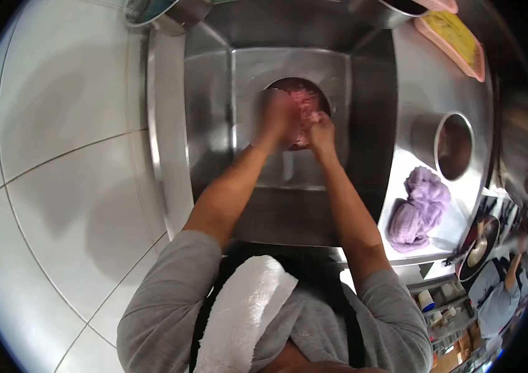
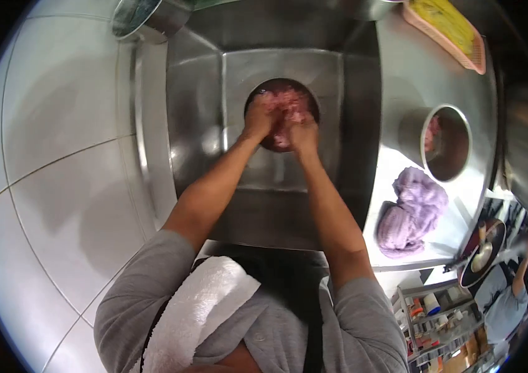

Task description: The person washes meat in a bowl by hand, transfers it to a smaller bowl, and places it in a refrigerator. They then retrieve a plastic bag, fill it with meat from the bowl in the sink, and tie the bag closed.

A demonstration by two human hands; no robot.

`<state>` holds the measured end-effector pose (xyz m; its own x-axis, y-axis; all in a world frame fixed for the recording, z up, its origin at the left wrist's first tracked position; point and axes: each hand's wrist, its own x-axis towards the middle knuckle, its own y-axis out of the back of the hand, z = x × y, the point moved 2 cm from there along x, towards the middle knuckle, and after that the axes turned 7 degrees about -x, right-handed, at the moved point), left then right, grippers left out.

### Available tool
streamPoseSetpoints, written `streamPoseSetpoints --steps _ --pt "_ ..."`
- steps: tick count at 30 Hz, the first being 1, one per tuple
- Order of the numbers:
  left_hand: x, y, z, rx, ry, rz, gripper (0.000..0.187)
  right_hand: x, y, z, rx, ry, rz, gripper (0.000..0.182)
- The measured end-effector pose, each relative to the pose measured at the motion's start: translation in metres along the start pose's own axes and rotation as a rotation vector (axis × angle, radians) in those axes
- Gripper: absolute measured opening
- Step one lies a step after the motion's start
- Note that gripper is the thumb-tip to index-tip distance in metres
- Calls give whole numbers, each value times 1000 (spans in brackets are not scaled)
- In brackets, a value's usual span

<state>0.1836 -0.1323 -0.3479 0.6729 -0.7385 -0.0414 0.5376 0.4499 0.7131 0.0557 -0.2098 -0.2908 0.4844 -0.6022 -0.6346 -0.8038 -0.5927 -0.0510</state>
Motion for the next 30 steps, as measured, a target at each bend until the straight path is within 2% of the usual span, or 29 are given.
streamPoseSetpoints --steps 1,2,3,4,5,6,7,9,10,11,12,14,15,16,17,18,19,21,22,24,25,26,27,29,30 --pt "2 11 5 -203 162 -27 49 -15 3 -23 55 -14 -14 30" --pt "9 23 12 -216 181 -167 46 -37 6 -49 108 -30 -8 26" --pt "10 24 15 -114 134 -184 41 -52 15 -71 108 78 -23 26" --pt "20 7 -11 23 -173 -157 23 -68 28 -93 100 178 -45 26" --pt "16 36 26 -133 185 -242 27 -94 44 -124 172 219 5 24" --pt "6 39 25 -19 71 -126 38 -121 51 -156 246 262 37 22" --pt "4 28 2 -98 313 -118 50 -146 66 -182 225 317 58 23" --pt "-1 35 15 -319 379 -110 56 -174 101 -224 172 464 134 23" --pt "-6 40 17 -424 415 -106 59 -177 118 -232 62 515 238 23" --pt "-3 16 -19 -478 419 -89 61 -181 135 -241 -50 555 351 24" --pt "-3 10 -25 -465 383 -67 61 -178 152 -248 -244 551 503 25" --pt "-4 7 -30 -432 316 -19 61 -160 178 -248 -564 590 468 31" --pt "0 4 -31 -351 239 -75 61 -153 190 -243 -721 604 438 34" --pt "8 2 -32 -263 170 -128 62 -149 202 -239 -1009 663 413 42" --pt "8 3 -38 -164 113 -180 62 -149 205 -237 -880 570 331 42" --pt "9 21 -22 -230 187 -284 60 -151 201 -236 -747 469 238 41" --pt "11 37 -1 -296 265 -383 59 -161 195 -241 -865 504 316 39" --pt "0 31 -15 -371 315 -94 53 -185 168 -258 -1008 559 473 37" --pt "-1 40 -9 -296 253 -22 50 -196 147 -261 -1040 575 563 36" --pt "-10 57 25 -164 114 93 45 -190 122 -237 -667 590 346 27" --pt "-17 58 34 -99 63 131 44 -188 98 -223 -758 650 299 25" --pt "-25 59 44 -36 8 166 42 -171 79 -201 -771 543 174 28" --pt "-33 58 52 26 -47 199 41 -143 65 -174 -798 533 -15 32" --pt "-50 45 53 -96 186 -71 41 -62 44 -87 -702 290 -104 40" --pt "-56 37 50 -151 303 -205 42 -29 28 -68 -852 193 -251 50"
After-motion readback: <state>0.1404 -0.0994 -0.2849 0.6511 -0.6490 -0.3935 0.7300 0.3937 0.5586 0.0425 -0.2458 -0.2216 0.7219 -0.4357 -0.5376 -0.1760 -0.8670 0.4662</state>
